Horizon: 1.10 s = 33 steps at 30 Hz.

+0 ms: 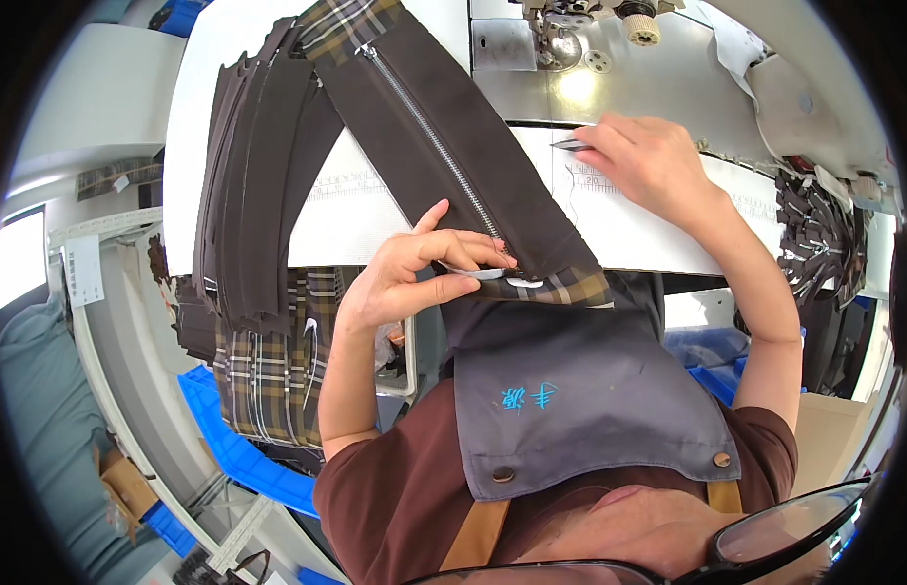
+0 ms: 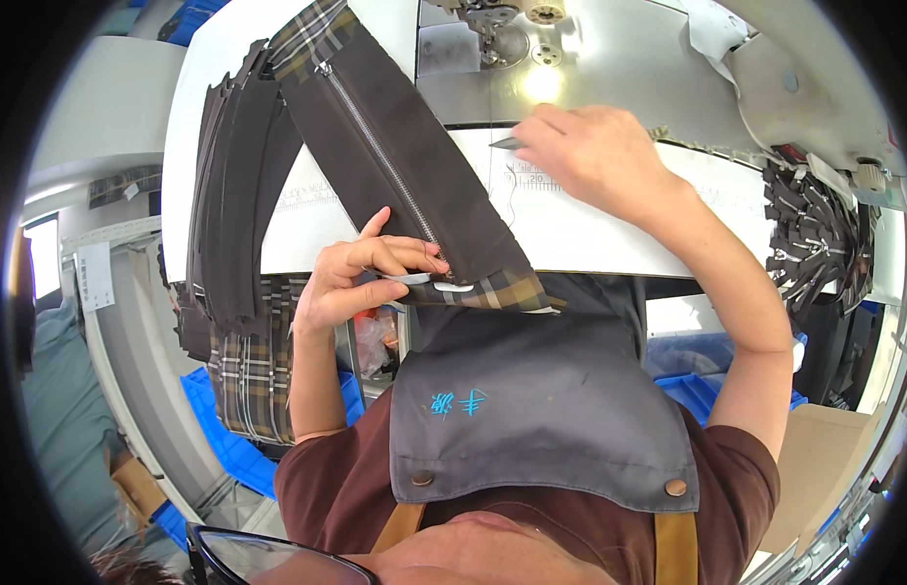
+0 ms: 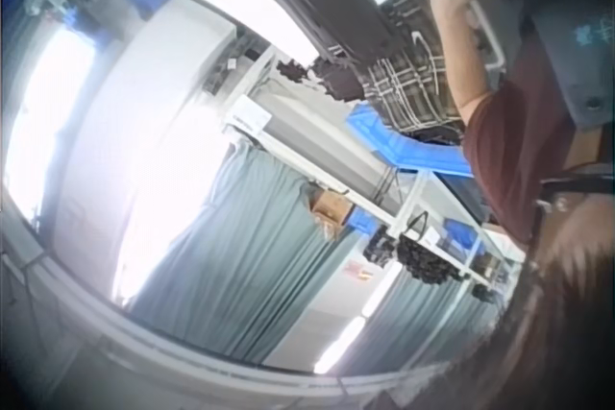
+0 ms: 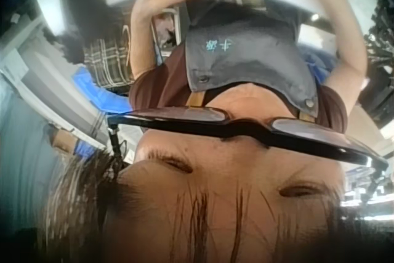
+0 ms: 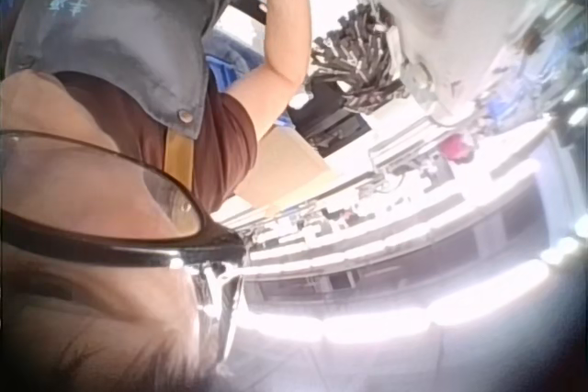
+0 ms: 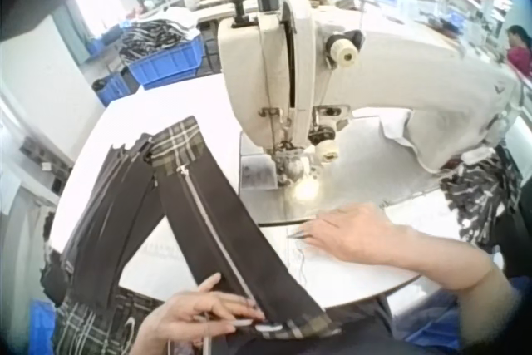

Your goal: The person operates an industrial sewing machine to attach zippers to plaid fabric pieces. They align the zipper tape with the fabric edge, guide the material under the presser foot, and sew along the zipper teeth. After completing a seam, they cut the thread and move the finished piece to a blue bin before picking up the next item.

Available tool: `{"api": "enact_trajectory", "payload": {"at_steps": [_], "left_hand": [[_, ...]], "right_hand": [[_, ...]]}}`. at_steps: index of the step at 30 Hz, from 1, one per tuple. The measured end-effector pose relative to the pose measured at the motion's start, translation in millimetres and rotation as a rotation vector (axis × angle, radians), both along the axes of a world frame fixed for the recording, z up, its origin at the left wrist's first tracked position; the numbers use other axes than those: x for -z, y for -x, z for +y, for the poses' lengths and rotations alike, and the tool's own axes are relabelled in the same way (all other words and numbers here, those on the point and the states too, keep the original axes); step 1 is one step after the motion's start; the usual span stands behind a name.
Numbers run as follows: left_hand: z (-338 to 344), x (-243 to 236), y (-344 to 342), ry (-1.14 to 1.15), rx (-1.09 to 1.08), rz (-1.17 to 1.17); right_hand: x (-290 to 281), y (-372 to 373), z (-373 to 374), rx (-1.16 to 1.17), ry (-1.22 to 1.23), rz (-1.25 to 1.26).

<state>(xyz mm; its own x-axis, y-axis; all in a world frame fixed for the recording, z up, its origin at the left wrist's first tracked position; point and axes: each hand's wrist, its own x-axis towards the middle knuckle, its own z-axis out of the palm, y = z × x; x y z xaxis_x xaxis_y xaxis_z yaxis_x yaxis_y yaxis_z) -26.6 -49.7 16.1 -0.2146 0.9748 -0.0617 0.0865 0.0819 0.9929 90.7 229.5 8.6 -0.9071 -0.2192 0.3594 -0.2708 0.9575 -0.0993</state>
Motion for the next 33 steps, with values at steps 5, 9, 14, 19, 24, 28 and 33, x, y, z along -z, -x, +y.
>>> {"api": "enact_trajectory", "payload": {"at_steps": [5,9,14,19,24,28,33], "left_hand": [[-2.5,1.2,2.3,0.008,0.021,-0.001],[-1.2,0.7,3.2,0.014,0.031,0.001],[-5.2,2.3,2.8,-0.097,-0.049,0.041],[-3.4,13.2,-4.1,-0.397,-0.985,-0.302],[15.0,-6.3,42.9,-0.172,-0.959,-0.564],[49.6,-17.8,71.3,0.251,-0.572,-0.214],[28.1,-16.2,63.6,0.068,-0.745,0.401]], "right_hand": [[-11.2,-8.2,-7.1,-0.022,-0.003,0.079],[-2.9,-2.6,-12.4,-0.042,0.033,0.114],[7.1,-11.5,14.3,0.112,0.046,0.174],[-0.9,-23.6,14.6,0.249,-0.056,0.001],[-3.9,-13.0,-61.2,-0.206,0.155,-0.25],[3.1,-10.1,-73.1,-0.216,0.141,-0.251],[0.3,-27.8,-51.0,-0.219,0.127,-0.129]]}}
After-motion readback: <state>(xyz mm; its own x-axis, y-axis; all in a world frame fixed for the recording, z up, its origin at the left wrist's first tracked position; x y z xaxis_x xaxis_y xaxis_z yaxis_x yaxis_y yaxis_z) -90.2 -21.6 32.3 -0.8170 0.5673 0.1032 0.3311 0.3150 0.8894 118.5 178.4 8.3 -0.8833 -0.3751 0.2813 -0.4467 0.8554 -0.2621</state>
